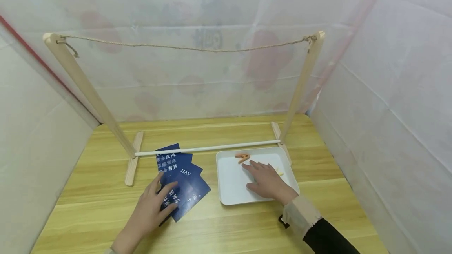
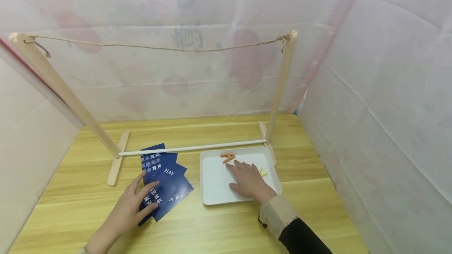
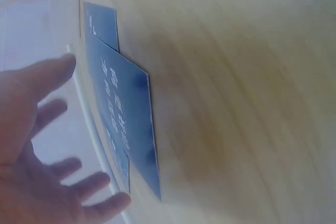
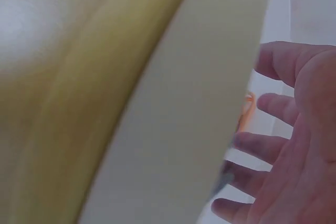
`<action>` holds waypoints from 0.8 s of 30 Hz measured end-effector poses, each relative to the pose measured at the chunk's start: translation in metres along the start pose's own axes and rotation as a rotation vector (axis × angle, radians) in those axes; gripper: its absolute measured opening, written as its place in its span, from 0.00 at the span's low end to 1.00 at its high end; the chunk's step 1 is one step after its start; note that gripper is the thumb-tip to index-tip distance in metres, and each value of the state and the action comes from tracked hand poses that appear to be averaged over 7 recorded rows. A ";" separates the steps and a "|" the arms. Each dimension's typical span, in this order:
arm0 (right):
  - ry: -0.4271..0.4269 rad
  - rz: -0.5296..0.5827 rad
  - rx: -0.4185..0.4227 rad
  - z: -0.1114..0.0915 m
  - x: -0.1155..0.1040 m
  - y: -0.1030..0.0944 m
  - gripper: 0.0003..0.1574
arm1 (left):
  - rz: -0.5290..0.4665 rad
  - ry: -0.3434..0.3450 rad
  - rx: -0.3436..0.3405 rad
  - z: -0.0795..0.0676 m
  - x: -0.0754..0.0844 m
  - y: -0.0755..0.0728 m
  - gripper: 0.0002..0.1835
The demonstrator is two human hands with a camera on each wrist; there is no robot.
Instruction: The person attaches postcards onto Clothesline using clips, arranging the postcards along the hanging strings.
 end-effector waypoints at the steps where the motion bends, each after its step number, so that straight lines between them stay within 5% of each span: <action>1: -0.004 0.003 -0.006 -0.002 0.000 0.001 0.38 | 0.009 -0.021 0.002 0.000 -0.002 0.000 0.34; 7: -0.019 -0.048 0.014 -0.007 0.001 0.003 0.34 | 0.091 -0.128 -0.050 -0.001 -0.011 0.006 0.43; 12: -0.039 -0.141 0.097 -0.009 0.003 -0.002 0.29 | 0.134 -0.152 -0.062 0.000 -0.017 0.011 0.46; 24: -0.034 -0.151 0.208 -0.013 0.005 -0.007 0.24 | 0.048 -0.163 -0.019 0.008 -0.027 0.016 0.46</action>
Point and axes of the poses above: each hand's wrist, its own z-axis towards the middle knuckle, its own y-axis out of the palm, x = y × z, the point moved 8 cm from there along z, towards the middle knuckle
